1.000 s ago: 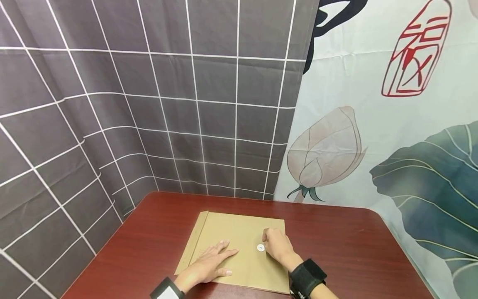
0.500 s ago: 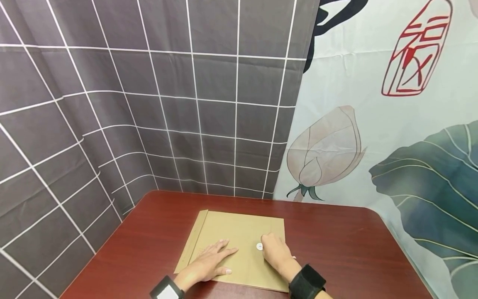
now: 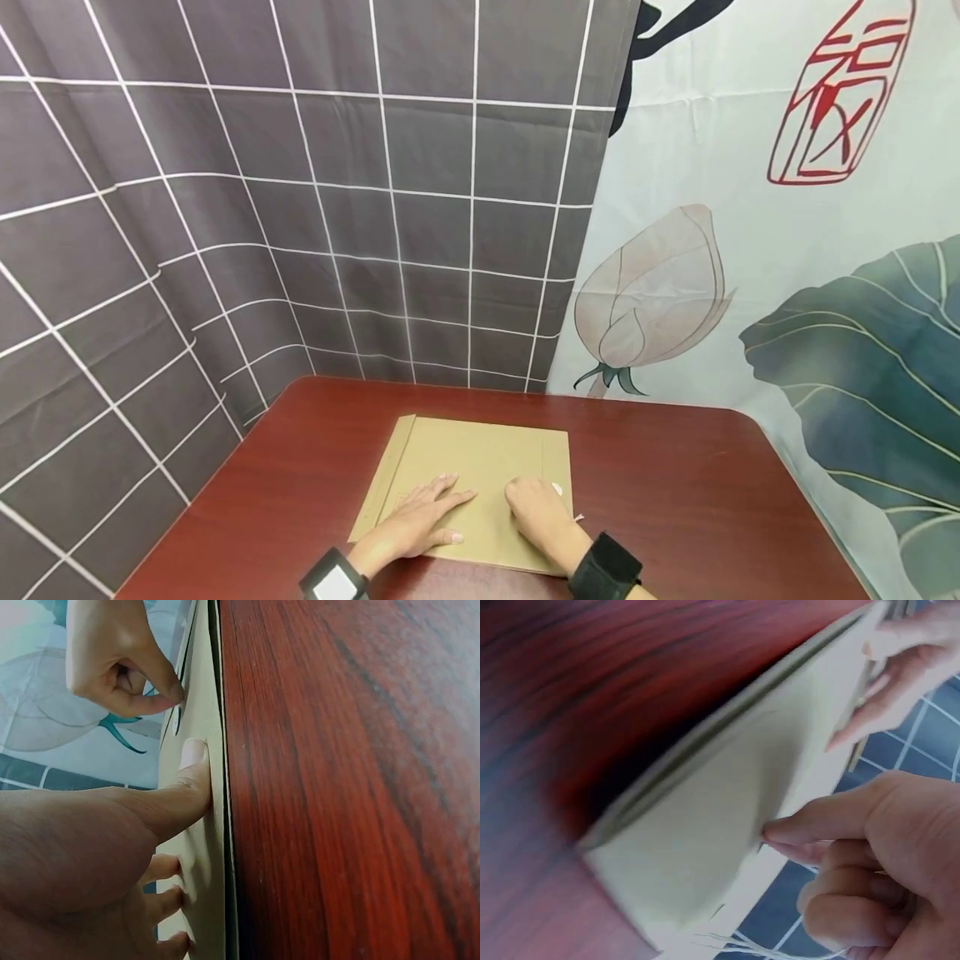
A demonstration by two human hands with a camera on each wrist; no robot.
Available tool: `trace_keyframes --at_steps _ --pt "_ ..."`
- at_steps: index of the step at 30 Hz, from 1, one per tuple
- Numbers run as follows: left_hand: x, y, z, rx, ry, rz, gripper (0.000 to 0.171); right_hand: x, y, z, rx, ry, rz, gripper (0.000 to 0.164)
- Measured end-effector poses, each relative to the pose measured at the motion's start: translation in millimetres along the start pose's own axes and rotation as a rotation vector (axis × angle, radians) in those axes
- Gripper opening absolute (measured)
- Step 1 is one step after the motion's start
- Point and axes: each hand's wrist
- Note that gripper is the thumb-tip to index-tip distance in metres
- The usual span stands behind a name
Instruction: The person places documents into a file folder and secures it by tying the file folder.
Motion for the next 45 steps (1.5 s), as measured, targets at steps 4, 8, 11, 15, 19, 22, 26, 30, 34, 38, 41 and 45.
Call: trace_keyframes --at_steps 4,8,11,15,19,22,26,30,34,38,41,45 --pt "1.6 -0.3 1.2 0.008 -0.002 0.008 0.060 2 -2 7 0.005 0.001 0.010 0.024" --pt "0.1 -1.1 0.0 0.003 -0.009 0.002 0.060 -1 -1 11 0.050 0.000 -0.009 0.022" --pt "-1.1 -1.3 -1.2 -0.001 -0.020 -0.002 0.060 -6 3 11 0.087 -0.025 -0.016 0.018" --pt "0.3 -1.7 -0.2 -0.008 -0.016 0.005 0.059 -11 11 14 0.124 -0.053 -0.034 0.015" --pt "-0.2 -3.3 1.9 -0.001 -0.015 0.018 0.060 -14 17 18 0.141 -0.071 -0.039 0.016" --pt "-1.6 -3.9 3.6 0.004 -0.023 0.031 0.060 -17 23 21 0.138 -0.086 -0.016 0.018" --pt "-1.2 -2.7 4.7 0.003 -0.031 0.034 0.060 -18 29 27 0.119 -0.097 0.041 0.019" --pt "-1.7 -3.4 4.9 0.004 -0.037 0.031 0.060 -19 35 30 0.090 -0.090 0.123 0.024" --pt "-1.5 -4.6 5.7 0.005 -0.038 0.032 0.060 -22 41 30 0.029 -0.065 0.200 0.024" --pt "-0.4 -4.0 5.0 0.009 -0.049 0.031 0.060 -21 45 30 -0.126 -0.098 0.269 0.024" --pt "-1.1 -4.5 5.1 0.007 -0.052 0.025 0.059 -19 46 30 -0.260 -0.120 0.320 0.027" --pt "-1.9 -5.7 5.9 0.010 -0.047 0.015 0.059 -16 48 30 -0.397 -0.115 0.358 0.027"
Point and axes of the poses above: each hand's wrist, its own z-axis towards the middle knuckle, its own x-axis out of the back of the hand, y = z × x, and after that the axes turned 7 degrees about y, right-handed
